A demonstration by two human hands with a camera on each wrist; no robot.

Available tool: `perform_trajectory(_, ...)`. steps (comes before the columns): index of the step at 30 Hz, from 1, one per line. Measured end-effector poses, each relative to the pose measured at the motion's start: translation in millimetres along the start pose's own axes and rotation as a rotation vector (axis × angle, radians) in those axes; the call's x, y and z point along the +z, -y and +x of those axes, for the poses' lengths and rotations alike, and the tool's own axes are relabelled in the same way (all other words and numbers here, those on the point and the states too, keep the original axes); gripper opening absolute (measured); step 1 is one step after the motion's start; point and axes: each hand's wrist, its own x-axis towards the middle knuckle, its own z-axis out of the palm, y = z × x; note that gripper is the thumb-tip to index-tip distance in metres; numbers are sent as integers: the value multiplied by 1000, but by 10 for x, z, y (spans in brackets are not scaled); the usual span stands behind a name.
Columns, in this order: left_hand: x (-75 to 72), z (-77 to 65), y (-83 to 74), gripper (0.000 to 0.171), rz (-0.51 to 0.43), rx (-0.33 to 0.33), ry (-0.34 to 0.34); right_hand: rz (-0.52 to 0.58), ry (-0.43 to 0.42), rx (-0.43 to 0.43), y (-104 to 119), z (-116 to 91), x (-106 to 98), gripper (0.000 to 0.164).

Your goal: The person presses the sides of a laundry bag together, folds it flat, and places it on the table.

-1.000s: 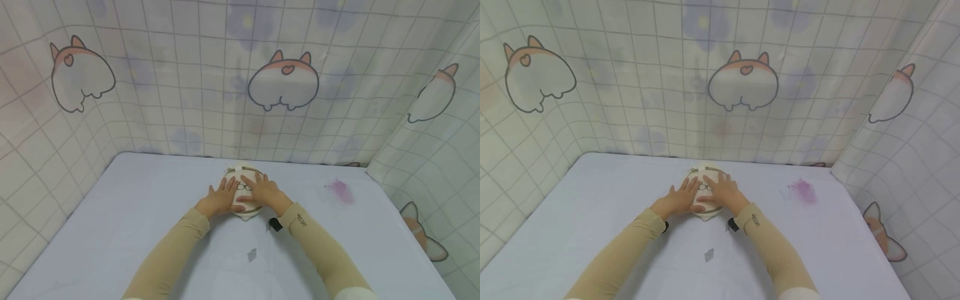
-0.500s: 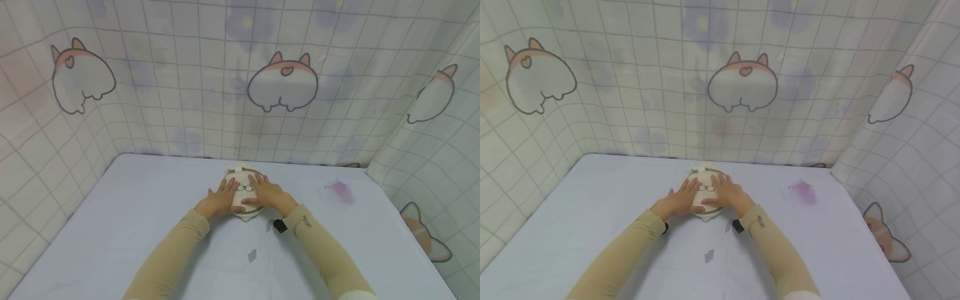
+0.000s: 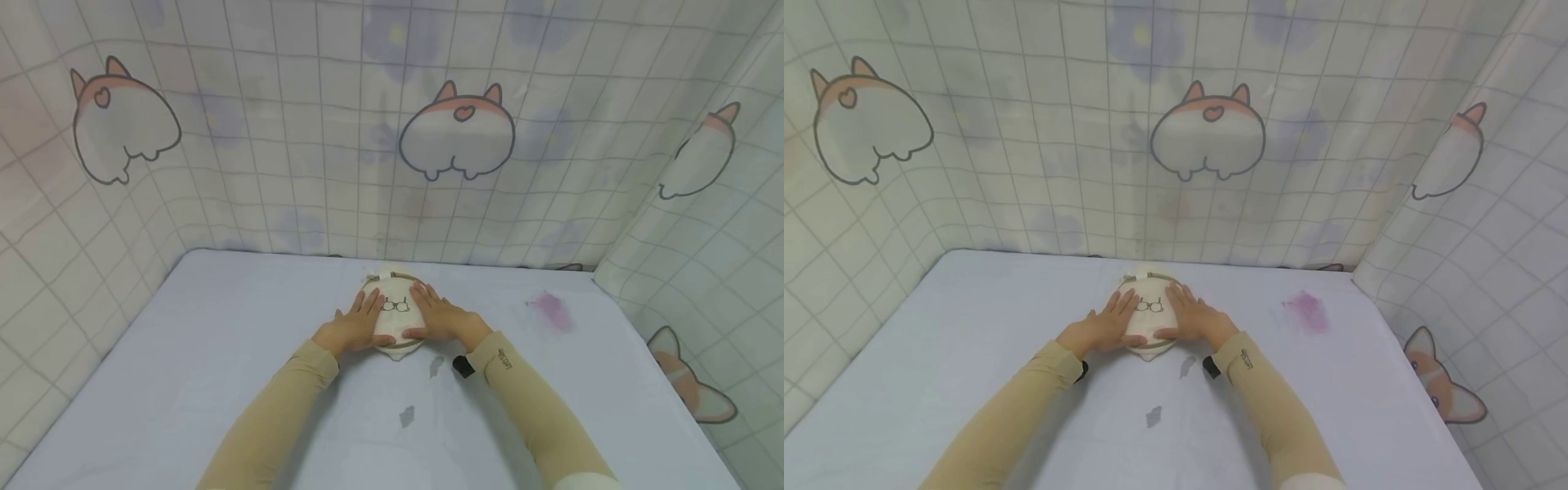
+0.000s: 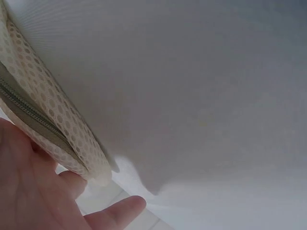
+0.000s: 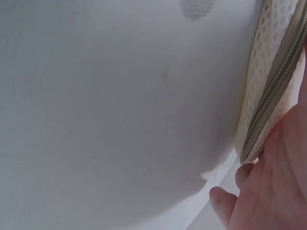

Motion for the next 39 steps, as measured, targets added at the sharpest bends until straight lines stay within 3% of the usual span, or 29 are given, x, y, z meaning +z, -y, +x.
perform_trajectory(8, 16, 41, 7, 100, 39, -3, 5, 7, -13, -1, -54, 45, 51, 109)
perform_trajectory(19, -21, 44, 1, 99, 23, 19, -43, -18, -24, -6, 11, -32, -32, 105)
perform_trajectory(39, -11, -58, 117, 95, 48, 85, -99, 81, -131, -84, 53, -209, 6, 101)
